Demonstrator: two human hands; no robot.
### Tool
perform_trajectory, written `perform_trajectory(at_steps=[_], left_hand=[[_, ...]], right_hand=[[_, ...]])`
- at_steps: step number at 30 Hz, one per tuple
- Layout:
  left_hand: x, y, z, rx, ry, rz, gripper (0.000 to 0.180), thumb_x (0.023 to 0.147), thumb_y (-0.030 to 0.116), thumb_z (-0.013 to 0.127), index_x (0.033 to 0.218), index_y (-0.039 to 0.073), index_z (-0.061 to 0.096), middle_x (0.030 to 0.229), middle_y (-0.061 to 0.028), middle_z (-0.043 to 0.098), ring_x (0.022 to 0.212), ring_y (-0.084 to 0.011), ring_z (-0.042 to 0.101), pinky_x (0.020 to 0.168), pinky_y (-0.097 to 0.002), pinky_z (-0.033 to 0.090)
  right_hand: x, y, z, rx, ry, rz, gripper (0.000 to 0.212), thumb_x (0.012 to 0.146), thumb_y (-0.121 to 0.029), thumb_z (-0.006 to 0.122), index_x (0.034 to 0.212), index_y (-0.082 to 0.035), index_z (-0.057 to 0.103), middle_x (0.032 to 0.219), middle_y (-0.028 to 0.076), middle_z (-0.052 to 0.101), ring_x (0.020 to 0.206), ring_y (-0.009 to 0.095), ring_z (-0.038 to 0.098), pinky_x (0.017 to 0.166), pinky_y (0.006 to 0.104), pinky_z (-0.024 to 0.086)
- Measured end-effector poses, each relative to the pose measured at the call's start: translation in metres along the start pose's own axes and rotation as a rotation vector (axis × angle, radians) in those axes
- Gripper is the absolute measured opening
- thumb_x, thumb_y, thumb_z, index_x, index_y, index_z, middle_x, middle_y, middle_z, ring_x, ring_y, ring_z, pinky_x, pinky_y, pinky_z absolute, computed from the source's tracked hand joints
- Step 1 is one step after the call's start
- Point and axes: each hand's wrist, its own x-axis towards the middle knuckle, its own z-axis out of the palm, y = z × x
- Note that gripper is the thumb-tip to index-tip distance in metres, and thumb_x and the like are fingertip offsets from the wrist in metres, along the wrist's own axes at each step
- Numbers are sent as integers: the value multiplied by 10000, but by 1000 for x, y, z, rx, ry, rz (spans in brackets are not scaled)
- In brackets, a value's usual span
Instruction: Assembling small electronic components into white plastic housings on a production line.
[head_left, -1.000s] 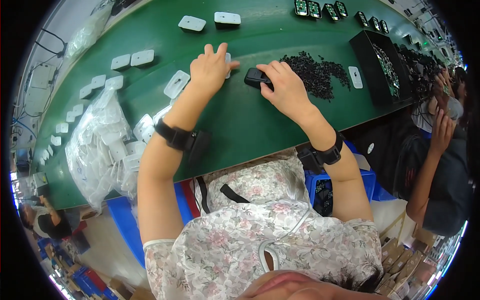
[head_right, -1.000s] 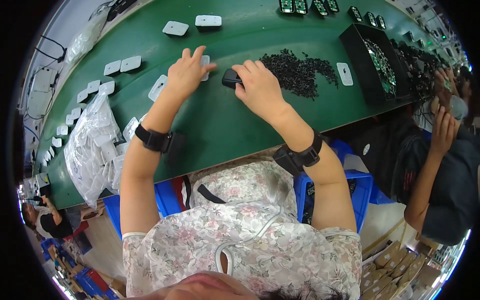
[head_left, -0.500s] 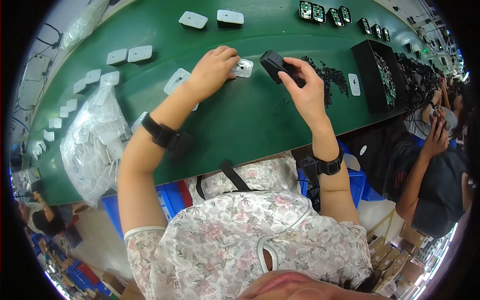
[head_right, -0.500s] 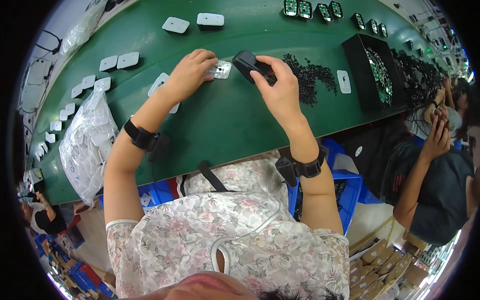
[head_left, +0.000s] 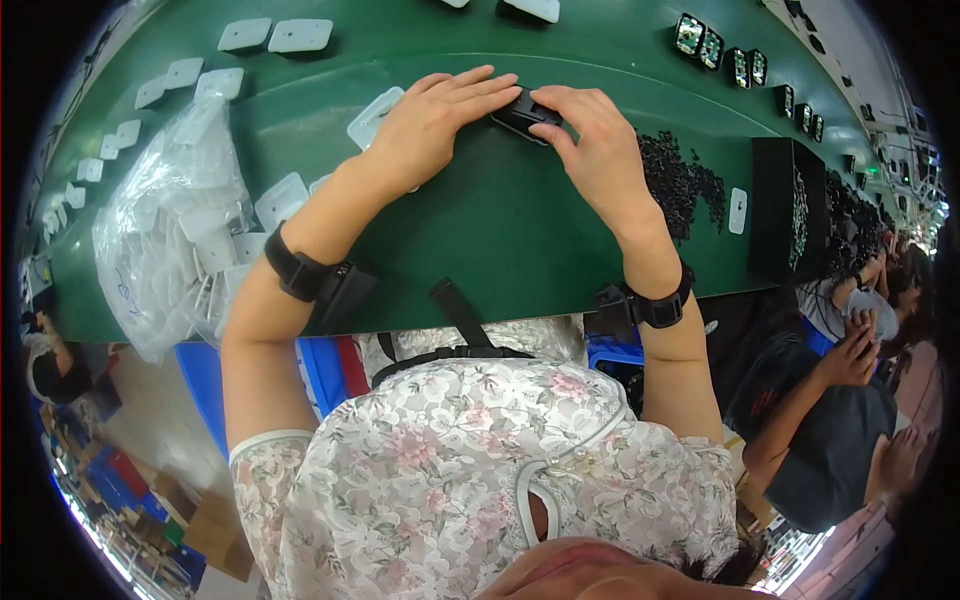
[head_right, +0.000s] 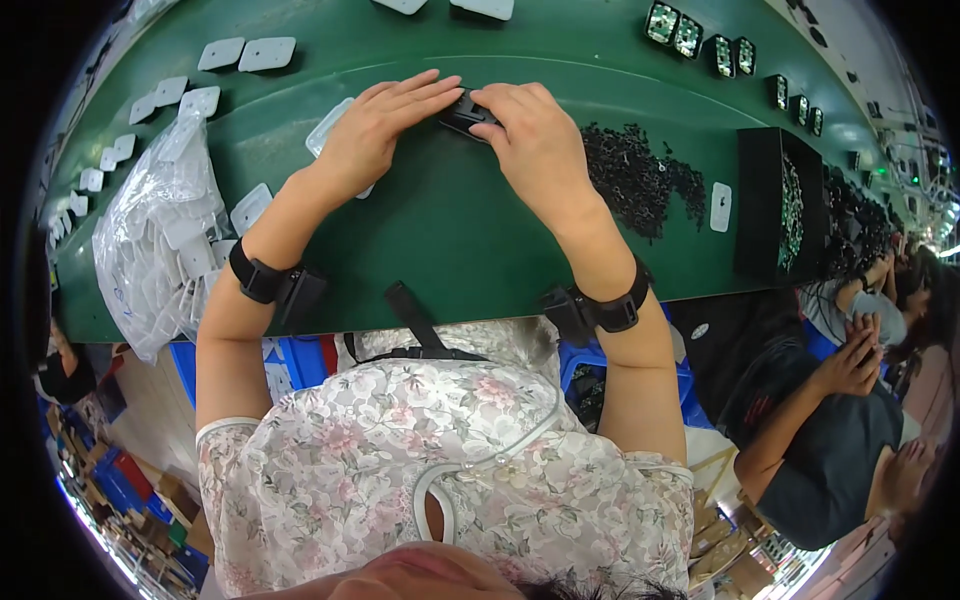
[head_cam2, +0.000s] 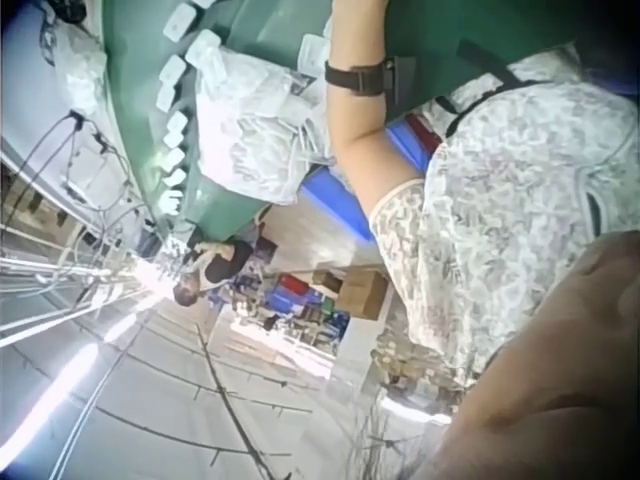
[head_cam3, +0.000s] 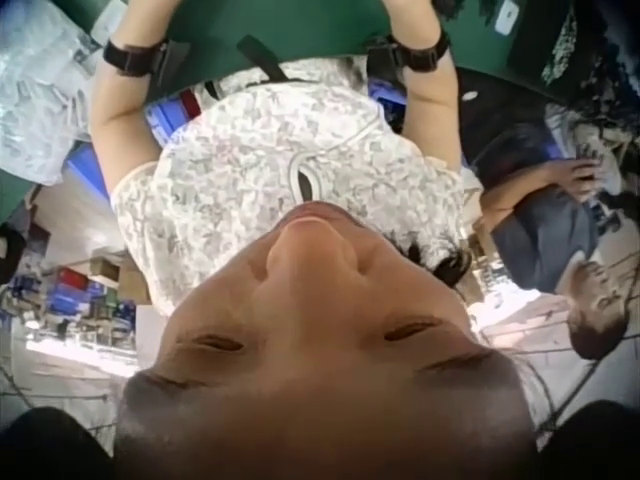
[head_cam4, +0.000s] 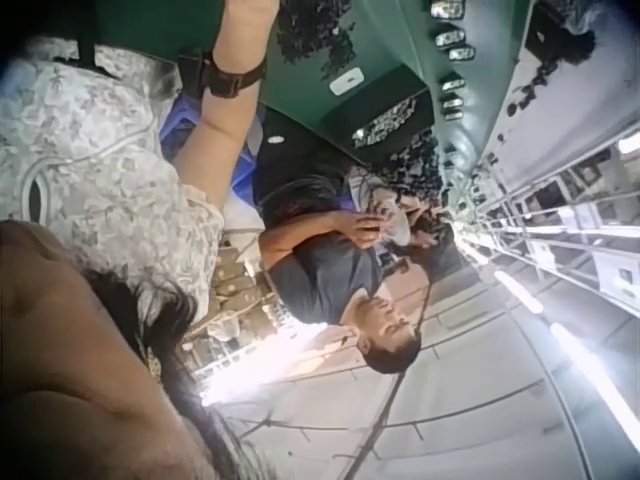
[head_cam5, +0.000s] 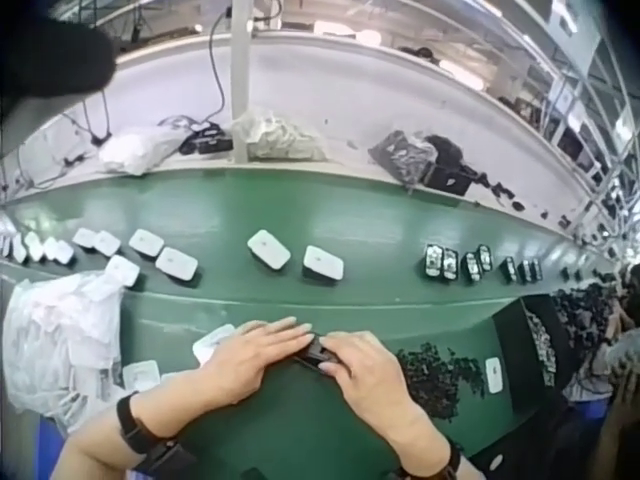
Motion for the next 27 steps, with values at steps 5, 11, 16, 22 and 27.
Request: perform_trajectory(at_steps=[5,11,16,22,27], left_hand=[[-4,5,-3,174,-62,18,604,791,-81,490,1350,142,536,1445,20,485,1342,-201,437,1086,-433,346],[2,20,7,321,19,73,497,832,60,538,1329,72,536,1412,-49,515,1255,-214,519,1028,-401,404],[24,38,26,364,101,105,442,800,85,571,1226,-32,573,1293,-128,591,1092,-245,603,925,-345,458],[44,29,26,41,177,-184,363,803,125,679,1144,7,642,1056,-135,690,948,-223,658,823,-323,499],[31,60,13,-936,197,-776,345,879,221,692,1115,-25,636,875,-123,707,740,-158,667,666,-292,512]], right_hand=[[-3,-7,1,-60,-33,4,311,778,-94,726,1081,-59,665,1084,67,673,971,256,620,836,352,516],[-14,-2,7,-114,50,-21,317,776,-84,722,1088,-66,670,1071,81,663,954,274,617,809,349,523],[-3,30,-13,90,-9,-1,333,793,-66,717,1123,-56,668,1038,82,675,942,230,625,799,317,523],[10,37,-19,1123,-26,568,368,914,-109,649,1256,2,570,1124,70,653,1071,144,588,932,285,454],[18,2,-3,1065,74,581,426,885,-80,683,1263,32,523,1104,86,639,1023,169,597,932,311,464]])
